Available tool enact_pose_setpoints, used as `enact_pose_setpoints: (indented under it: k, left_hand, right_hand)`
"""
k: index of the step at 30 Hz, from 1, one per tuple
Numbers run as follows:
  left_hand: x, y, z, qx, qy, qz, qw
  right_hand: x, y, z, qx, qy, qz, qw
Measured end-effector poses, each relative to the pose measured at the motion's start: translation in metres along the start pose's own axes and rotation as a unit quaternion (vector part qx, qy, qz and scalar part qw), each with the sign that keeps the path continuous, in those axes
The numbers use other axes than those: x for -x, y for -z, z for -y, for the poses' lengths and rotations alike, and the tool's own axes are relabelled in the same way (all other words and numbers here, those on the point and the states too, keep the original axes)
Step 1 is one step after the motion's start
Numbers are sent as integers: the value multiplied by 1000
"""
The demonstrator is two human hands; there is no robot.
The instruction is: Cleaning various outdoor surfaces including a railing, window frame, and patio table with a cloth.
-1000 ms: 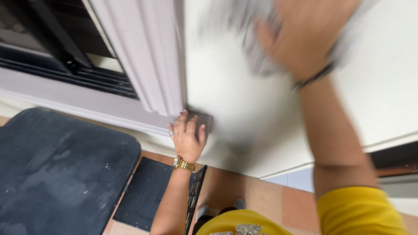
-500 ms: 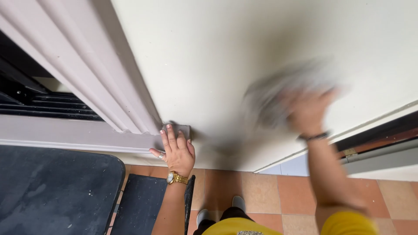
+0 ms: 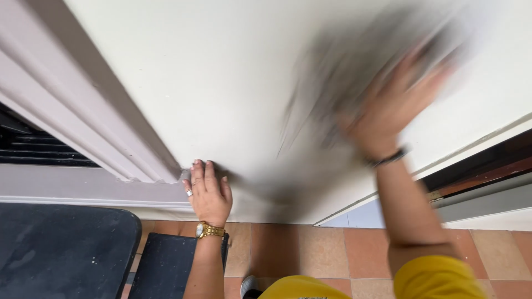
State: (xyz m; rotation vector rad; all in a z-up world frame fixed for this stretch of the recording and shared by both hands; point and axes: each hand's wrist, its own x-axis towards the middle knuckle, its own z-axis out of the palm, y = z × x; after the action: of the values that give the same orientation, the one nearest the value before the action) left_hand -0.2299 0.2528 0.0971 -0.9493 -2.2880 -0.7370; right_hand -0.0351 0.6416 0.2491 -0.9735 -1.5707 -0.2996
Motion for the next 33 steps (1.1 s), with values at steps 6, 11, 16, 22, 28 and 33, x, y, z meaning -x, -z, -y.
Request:
enact_pose_setpoints:
  k: [6,11,16,22,28,33]
  left_hand:
    - [4,-23,14,-96,-66,-111,987]
    - [3,-15,9,-98,-69,-116,986]
    - [6,-17,7,-74,-50,-106,990]
    - [6,-15,-2,-68,-10,-66,995]
    - [64,-41,-49,-133,63,-52,988]
    - [195,-39,-154,46,110,135,984]
  right_hand:
    - [217,36,-85,-62,461,27,885]
    - [80,98,-109,193,321,489,788]
    - [-87,128,-116,-106,392,79,911]
    - [-72,90,-86,-1,400,94,912]
    - [-7,59,-38,103,407,123,899]
    - [104,37,-18,167,469,52,865]
